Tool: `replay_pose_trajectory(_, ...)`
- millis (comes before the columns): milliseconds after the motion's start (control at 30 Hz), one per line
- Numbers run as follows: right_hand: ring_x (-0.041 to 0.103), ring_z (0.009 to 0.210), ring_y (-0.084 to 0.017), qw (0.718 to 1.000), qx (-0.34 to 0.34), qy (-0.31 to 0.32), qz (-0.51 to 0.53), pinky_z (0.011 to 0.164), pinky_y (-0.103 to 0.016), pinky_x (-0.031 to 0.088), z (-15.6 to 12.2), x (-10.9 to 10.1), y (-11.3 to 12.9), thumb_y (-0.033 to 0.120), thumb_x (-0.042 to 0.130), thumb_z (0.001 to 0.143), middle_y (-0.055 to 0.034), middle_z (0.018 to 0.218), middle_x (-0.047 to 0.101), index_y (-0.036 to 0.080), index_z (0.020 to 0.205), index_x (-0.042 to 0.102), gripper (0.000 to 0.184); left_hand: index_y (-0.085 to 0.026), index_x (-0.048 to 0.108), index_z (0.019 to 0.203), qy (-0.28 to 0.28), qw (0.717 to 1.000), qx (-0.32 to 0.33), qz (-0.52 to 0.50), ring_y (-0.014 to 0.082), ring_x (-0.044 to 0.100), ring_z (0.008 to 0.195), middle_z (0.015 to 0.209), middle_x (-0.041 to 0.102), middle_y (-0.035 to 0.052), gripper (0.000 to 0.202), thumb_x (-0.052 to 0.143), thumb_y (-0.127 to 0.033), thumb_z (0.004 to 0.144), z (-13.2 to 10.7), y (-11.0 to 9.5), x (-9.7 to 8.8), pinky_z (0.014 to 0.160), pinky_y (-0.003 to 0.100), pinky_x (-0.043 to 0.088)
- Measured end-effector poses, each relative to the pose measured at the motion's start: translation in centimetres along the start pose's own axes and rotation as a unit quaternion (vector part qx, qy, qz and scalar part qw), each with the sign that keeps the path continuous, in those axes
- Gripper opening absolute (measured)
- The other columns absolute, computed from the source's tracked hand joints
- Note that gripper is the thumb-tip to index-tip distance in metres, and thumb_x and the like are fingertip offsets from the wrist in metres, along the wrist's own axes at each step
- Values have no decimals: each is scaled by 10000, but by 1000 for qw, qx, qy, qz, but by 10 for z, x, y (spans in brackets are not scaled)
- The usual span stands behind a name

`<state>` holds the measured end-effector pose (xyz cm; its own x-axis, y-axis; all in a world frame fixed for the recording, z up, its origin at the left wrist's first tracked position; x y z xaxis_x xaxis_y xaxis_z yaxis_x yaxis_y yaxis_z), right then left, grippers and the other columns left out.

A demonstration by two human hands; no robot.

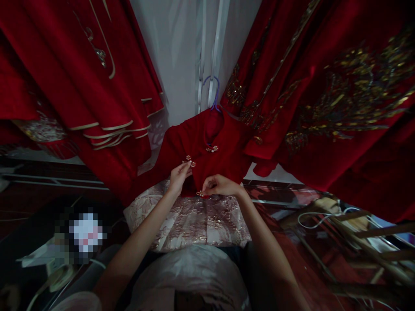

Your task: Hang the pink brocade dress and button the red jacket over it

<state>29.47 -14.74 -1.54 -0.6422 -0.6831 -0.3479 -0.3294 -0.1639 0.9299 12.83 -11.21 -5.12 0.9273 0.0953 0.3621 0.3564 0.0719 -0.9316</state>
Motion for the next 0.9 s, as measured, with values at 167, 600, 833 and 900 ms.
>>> replay_pose_trajectory(167, 618, 696, -104, 1000, 1, 0, -11, 676, -229, 482, 0, 0, 0, 331, 711, 714, -23, 781, 700, 146, 806, 677, 209, -158, 689, 955, 4, 1000, -10, -9, 135, 657, 834, 1047, 696, 96, 440, 751, -469, 650, 5, 0, 3, 747, 257, 512)
replay_pose_trajectory(600, 623, 713, -110, 1000, -7, 2, -21, 694, -238, 491, 2, 1, -4, 307, 705, 709, -30, 798, 706, 149, 809, 688, 187, -181, 595, 821, -53, 998, 14, 17, 133, 653, 800, 895, 700, 31, 312, 731, -390, 633, 8, 0, 2, 680, 232, 488)
replay_pose_trajectory(833, 594, 649, -92, 997, 43, 56, -33, 613, -202, 466, -7, 2, 2, 248, 692, 674, -20, 751, 689, 141, 785, 695, 154, -174, 672, 878, 59, 977, 96, 183, 160, 632, 824, 897, 698, 49, 293, 573, -443, 814, 11, -8, 25, 745, 269, 490)
replay_pose_trajectory(900, 587, 645, -89, 996, 49, 69, -36, 606, -198, 461, -9, 2, 4, 237, 684, 677, -21, 748, 685, 136, 787, 695, 150, -194, 661, 978, 101, 945, 188, 247, 162, 628, 903, 982, 684, 51, 254, 548, -385, 855, 6, -22, 41, 846, 288, 480)
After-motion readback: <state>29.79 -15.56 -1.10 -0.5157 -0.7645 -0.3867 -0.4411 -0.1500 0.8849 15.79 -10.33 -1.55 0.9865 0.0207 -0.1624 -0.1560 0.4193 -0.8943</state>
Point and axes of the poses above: each hand's wrist, its own z-axis towards the middle knuckle, its own x-axis out of the palm, y = z × x, the point moved 4 cm from there along z, towards the middle knuckle
